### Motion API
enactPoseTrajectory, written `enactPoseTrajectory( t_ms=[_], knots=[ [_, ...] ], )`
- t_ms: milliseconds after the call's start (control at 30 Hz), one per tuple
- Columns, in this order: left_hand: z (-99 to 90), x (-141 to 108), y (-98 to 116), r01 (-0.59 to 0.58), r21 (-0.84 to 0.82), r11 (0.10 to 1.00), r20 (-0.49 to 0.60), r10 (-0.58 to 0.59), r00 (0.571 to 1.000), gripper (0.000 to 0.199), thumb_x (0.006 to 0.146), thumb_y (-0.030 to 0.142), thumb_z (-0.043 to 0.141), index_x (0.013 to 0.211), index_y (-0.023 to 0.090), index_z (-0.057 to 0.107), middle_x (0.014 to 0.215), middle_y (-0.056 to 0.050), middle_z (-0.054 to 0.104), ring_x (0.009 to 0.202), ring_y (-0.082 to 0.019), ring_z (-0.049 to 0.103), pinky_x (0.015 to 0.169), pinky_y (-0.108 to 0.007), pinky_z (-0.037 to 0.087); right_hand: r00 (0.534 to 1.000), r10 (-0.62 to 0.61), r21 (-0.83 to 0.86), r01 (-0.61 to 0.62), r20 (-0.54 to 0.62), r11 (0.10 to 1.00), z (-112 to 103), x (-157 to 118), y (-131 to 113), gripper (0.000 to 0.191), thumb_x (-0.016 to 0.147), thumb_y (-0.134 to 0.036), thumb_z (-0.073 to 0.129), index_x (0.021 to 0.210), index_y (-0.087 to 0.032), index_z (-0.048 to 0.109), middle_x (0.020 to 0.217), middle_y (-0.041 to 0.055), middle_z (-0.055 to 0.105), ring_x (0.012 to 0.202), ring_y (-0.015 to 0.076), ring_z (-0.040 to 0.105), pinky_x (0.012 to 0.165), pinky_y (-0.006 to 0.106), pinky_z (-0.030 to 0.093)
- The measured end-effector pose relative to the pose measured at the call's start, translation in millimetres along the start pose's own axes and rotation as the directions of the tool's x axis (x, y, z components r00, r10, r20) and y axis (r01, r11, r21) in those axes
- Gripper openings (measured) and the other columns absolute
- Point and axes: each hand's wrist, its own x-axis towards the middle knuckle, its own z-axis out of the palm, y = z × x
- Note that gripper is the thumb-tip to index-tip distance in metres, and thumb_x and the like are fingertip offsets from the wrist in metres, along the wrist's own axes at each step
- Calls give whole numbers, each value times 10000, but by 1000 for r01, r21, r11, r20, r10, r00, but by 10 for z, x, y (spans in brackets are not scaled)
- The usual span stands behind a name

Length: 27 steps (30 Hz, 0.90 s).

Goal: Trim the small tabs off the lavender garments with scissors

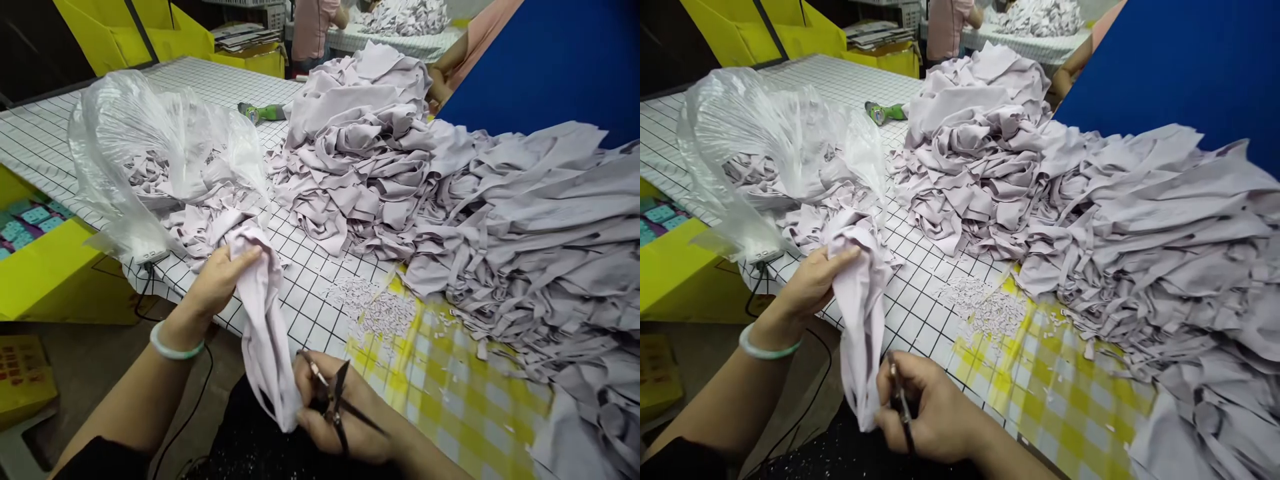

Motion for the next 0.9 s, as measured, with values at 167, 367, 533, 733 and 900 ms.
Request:
enactPoseTrajectory(
  t_ms=[167,367,533,733,900],
  knots=[
    [-60,124,-33,42,188,981,136,-68,988,295,721,360,831,756,133,646,550,51,550,410,-52,480,363,-143,399,867,-97,-213,-10,-489,977,-271,23,264,262,805,-315,724,828,-225,479,837,-3,559,756,138,551,689,258,472],
    [236,102,-38,123,83,989,289,-142,947,282,805,376,777,874,139,641,787,-50,709,618,-139,678,566,-255,583,669,-396,-376,184,-629,908,-306,619,308,358,743,-289,786,919,-251,476,1128,44,624,1064,211,594,954,369,475],
    [186,179,-31,-133,228,965,191,89,978,266,839,372,732,956,138,685,956,-103,733,818,-187,693,735,-307,562,681,-282,-215,184,-676,959,-540,886,251,287,738,-370,704,829,-235,468,754,-47,521,620,116,514,606,259,466],
    [77,-379,-419,-526,658,539,350,400,847,308,894,327,660,643,189,545,590,14,497,555,-123,433,548,-274,331,694,-254,-199,161,-674,967,-752,852,36,313,704,-340,735,851,-235,479,758,-60,503,580,86,452,531,218,396],
    [125,-613,-949,-631,698,338,575,260,776,123,880,299,655,849,182,639,798,-67,623,730,-203,535,656,-326,409,752,-398,-474,130,-525,871,-767,1092,-244,299,716,-291,762,848,-231,500,894,-10,577,834,153,562,748,295,490]
  ],
)
